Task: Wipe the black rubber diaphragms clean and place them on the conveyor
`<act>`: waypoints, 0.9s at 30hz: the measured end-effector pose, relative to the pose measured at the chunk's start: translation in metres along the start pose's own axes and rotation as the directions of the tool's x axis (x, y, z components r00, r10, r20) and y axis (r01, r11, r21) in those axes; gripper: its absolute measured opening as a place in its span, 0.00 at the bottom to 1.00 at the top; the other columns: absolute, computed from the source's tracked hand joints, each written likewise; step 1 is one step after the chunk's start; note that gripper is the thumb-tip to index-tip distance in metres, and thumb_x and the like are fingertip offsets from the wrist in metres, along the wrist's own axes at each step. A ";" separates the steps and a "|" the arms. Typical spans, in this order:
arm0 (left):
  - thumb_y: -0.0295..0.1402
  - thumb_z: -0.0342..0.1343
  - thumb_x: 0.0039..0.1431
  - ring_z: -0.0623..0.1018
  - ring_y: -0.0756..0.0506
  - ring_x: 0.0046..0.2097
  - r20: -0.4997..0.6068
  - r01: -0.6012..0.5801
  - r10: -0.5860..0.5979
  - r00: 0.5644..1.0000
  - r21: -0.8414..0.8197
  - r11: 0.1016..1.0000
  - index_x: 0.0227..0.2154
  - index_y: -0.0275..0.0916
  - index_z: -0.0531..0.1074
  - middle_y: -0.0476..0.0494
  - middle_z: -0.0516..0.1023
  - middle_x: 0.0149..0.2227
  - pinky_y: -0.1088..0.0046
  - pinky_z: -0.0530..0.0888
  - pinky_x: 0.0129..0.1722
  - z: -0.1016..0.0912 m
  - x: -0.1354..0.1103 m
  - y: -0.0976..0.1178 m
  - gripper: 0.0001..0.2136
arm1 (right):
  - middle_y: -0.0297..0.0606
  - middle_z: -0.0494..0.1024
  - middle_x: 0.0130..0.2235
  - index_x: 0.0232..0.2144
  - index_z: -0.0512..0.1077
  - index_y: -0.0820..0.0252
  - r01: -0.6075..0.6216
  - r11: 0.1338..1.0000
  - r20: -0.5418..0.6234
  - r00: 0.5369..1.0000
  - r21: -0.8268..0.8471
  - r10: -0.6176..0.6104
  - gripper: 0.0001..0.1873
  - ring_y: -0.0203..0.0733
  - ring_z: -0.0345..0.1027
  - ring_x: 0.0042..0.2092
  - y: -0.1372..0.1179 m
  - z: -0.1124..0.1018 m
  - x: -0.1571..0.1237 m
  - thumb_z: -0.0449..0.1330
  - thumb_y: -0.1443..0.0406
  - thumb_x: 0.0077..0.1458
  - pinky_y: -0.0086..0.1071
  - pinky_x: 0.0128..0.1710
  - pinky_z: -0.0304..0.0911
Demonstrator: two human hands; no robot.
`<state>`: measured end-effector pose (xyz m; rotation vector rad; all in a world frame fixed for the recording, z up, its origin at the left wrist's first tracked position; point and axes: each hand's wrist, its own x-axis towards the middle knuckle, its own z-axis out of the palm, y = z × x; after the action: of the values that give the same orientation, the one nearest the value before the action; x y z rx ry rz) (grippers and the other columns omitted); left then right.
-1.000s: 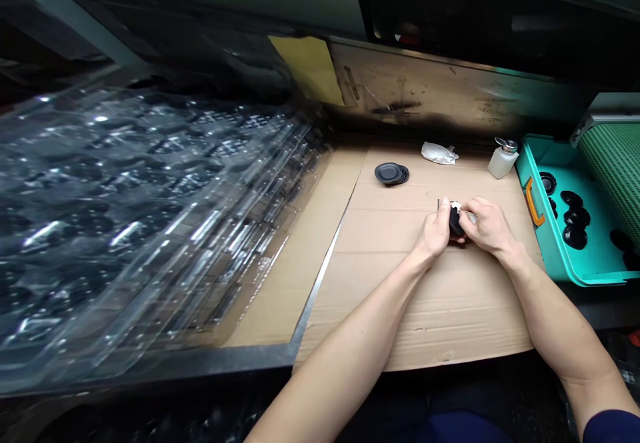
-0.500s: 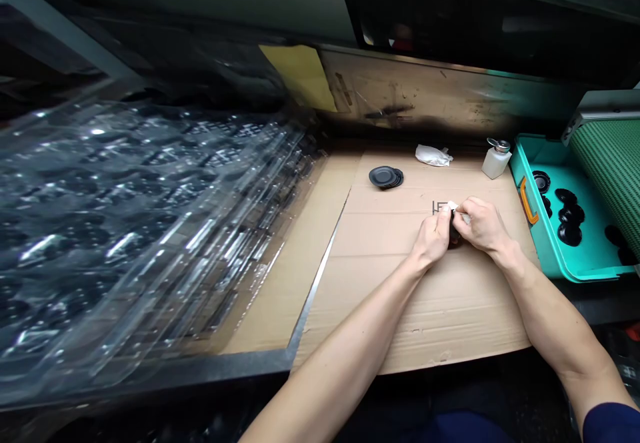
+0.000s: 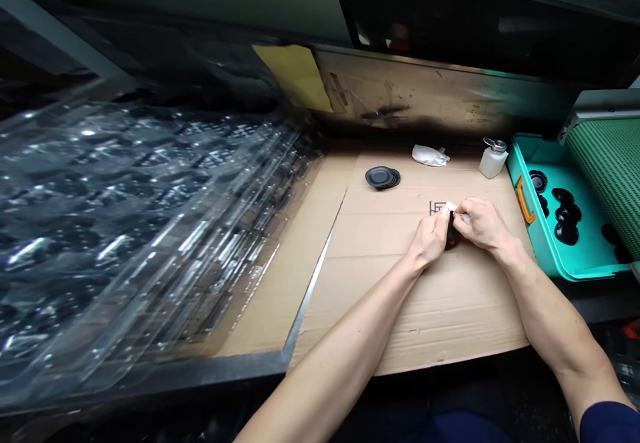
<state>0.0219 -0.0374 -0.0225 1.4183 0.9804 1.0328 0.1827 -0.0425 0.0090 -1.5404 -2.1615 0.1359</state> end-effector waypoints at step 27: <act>0.59 0.38 0.70 0.72 0.50 0.22 0.138 0.380 -0.471 0.872 -0.797 0.470 0.38 0.30 0.77 0.39 0.77 0.26 0.76 0.68 0.19 -0.024 0.023 0.009 0.35 | 0.44 0.83 0.43 0.39 0.82 0.57 -0.495 0.846 -0.184 0.866 -0.197 0.464 0.14 0.51 0.74 0.43 0.050 -0.011 0.003 0.56 0.61 0.59 0.37 0.41 0.63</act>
<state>0.0057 -0.0097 -0.0104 0.3072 0.7080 0.9683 0.2301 -0.0240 0.0025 -2.1483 -1.6943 -0.0650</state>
